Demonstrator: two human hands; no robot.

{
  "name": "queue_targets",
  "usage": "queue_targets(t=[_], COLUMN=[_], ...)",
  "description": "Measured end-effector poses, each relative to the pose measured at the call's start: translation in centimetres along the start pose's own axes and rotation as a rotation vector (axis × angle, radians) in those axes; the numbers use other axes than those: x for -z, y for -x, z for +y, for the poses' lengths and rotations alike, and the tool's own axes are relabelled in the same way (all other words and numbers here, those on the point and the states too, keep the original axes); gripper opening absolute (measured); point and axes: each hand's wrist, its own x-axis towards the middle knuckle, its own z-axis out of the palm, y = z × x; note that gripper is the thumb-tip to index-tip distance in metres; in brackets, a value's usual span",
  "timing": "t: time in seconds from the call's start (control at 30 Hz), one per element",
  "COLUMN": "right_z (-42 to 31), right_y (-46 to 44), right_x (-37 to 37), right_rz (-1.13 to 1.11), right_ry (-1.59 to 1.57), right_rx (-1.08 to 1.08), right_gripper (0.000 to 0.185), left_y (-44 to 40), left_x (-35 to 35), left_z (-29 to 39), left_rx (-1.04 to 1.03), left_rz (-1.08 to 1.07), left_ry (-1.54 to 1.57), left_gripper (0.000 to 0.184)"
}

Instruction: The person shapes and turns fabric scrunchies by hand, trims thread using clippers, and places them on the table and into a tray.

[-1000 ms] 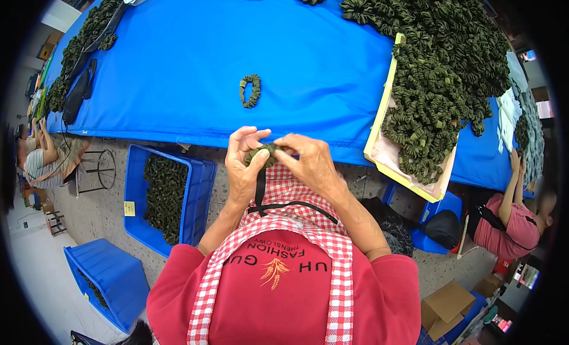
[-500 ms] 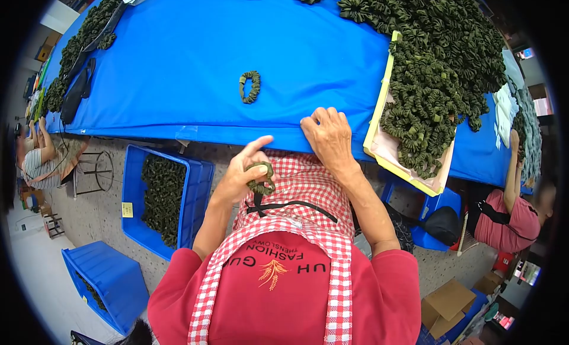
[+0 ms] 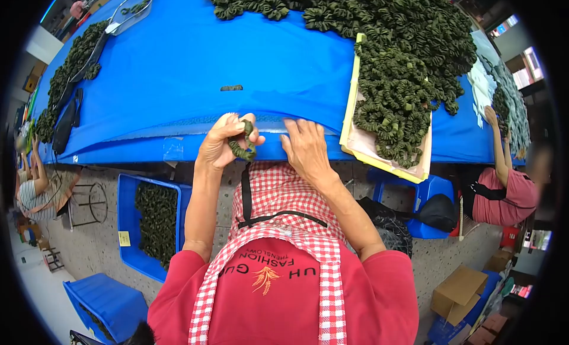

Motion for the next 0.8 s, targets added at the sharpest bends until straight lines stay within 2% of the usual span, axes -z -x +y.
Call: queue_targets(t=[0.07, 0.1, 0.23, 0.4, 0.47, 0.5, 0.57, 0.73, 0.8], right_z=[0.3, 0.6, 2.7, 1.0, 1.5, 2.7, 6.0, 9.7, 9.7], right_y=[-0.8, -0.7, -0.3, -0.1, -1.7, -1.9, -1.4, -0.7, -0.5], right_x=[-0.2, -0.6, -3.6, -1.8, -0.5, -1.2, -4.0, -5.4, -4.7], right_rz=[-0.389, -0.380, 0.078, -0.129, -0.361, -0.358, 0.366, 0.490, 0.442], right_ry=[0.114, 0.116, 0.065, 0.005, -0.064, -0.065, 0.028, 0.026, 0.031], right_rx=[-0.355, -0.355, -0.109, -0.102, -0.402, -0.406, -0.050, -0.056, -0.069], right_gripper=[0.025, 0.025, 0.037, 0.033, 0.032, 0.032, 0.029, 0.031, 0.032], left_y=[0.1, 0.1, 0.4, 0.3, 0.3, 0.1, -0.5, -1.7, -2.3], left_x=[0.2, 0.3, 0.9, 1.0, 0.9, 0.8, 0.8, 1.0, 0.6], left_z=[0.1, -0.1, -1.3, -1.1, -0.6, 0.0, 1.0, 1.6, 1.4], left_rx=[-0.011, -0.013, -0.045, -0.036, -0.034, -0.034, -0.028, -0.046, -0.035], left_rz=[-0.030, -0.038, -0.007, -0.059, -0.075, -0.099, -0.154, -0.218, -0.219], left_ry=[0.042, 0.037, 0.023, -0.019, 0.028, 0.071, 0.153, 0.255, 0.301], left_gripper=[0.015, 0.015, 0.020, 0.022, 0.020, 0.018, 0.015, 0.015, 0.013])
